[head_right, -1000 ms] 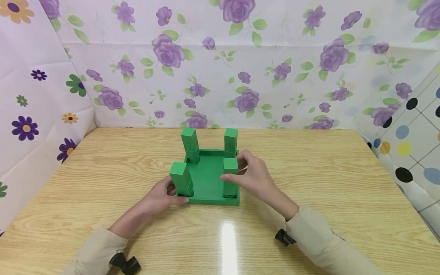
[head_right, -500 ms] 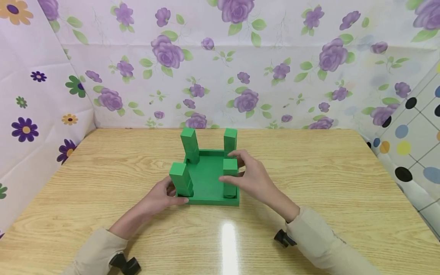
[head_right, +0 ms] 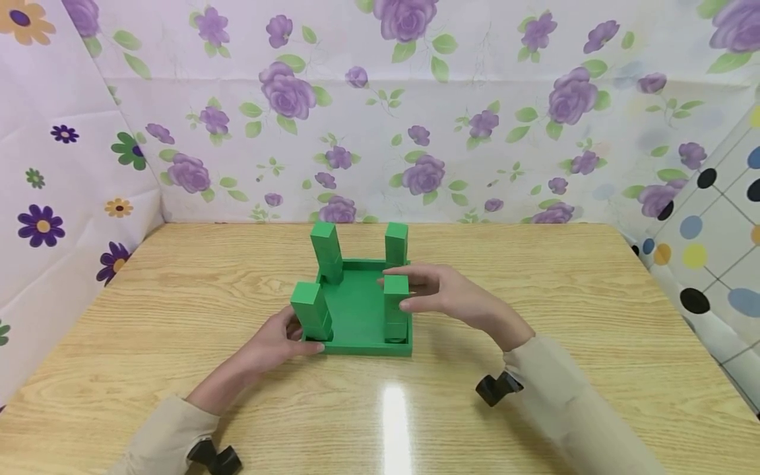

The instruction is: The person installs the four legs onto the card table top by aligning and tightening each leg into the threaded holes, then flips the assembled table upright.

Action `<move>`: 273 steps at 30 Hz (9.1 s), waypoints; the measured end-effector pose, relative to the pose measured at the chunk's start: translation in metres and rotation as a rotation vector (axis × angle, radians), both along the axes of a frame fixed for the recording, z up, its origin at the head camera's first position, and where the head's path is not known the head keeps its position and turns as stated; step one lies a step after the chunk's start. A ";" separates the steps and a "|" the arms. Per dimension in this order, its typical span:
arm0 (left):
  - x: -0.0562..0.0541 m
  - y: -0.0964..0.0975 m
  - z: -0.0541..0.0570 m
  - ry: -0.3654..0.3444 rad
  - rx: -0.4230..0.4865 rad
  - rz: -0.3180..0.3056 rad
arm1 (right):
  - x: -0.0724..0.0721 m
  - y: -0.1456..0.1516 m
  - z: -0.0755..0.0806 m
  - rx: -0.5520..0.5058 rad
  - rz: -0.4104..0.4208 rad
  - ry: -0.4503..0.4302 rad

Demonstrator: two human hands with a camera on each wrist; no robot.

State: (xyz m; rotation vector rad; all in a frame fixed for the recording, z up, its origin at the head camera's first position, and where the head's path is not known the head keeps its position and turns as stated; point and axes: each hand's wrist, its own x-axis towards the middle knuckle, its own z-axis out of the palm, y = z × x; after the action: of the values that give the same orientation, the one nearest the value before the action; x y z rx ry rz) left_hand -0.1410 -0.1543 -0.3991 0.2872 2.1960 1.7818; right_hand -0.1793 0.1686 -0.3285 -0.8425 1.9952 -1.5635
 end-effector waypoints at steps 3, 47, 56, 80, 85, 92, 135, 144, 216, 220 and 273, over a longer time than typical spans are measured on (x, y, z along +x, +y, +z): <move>0.000 0.000 -0.001 0.001 0.003 -0.009 | -0.003 -0.001 -0.003 -0.021 0.041 -0.011; -0.001 -0.002 -0.002 -0.004 0.006 -0.007 | 0.024 -0.028 -0.007 0.265 -0.429 0.390; -0.001 0.000 0.000 0.007 0.007 -0.019 | 0.010 -0.007 -0.003 -0.004 -0.070 0.172; -0.001 -0.001 -0.001 -0.003 0.008 -0.011 | 0.002 -0.009 0.001 0.024 -0.022 0.088; 0.000 -0.002 -0.001 0.001 0.010 -0.015 | 0.008 -0.013 0.001 0.035 -0.102 0.111; 0.000 -0.001 -0.001 -0.006 0.019 -0.014 | 0.016 -0.019 0.000 0.111 -0.265 0.193; 0.000 -0.002 0.001 0.011 0.010 -0.025 | 0.014 -0.015 0.002 0.179 -0.145 0.274; 0.000 -0.001 -0.001 0.004 0.012 -0.016 | -0.005 0.003 0.003 0.045 0.104 0.076; 0.000 0.000 -0.002 -0.016 0.009 -0.002 | 0.011 -0.004 -0.005 0.067 -0.099 0.183; 0.001 -0.001 -0.002 -0.016 0.005 0.009 | 0.005 0.000 -0.003 0.015 0.024 0.113; -0.001 0.001 0.001 -0.004 0.021 -0.020 | 0.001 -0.005 0.001 0.088 -0.008 0.200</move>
State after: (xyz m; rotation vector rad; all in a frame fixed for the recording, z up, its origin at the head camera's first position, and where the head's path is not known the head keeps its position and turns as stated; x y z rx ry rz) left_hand -0.1417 -0.1528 -0.3982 0.3084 2.1651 1.7947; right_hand -0.1779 0.1632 -0.3279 -0.9903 2.1919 -1.4320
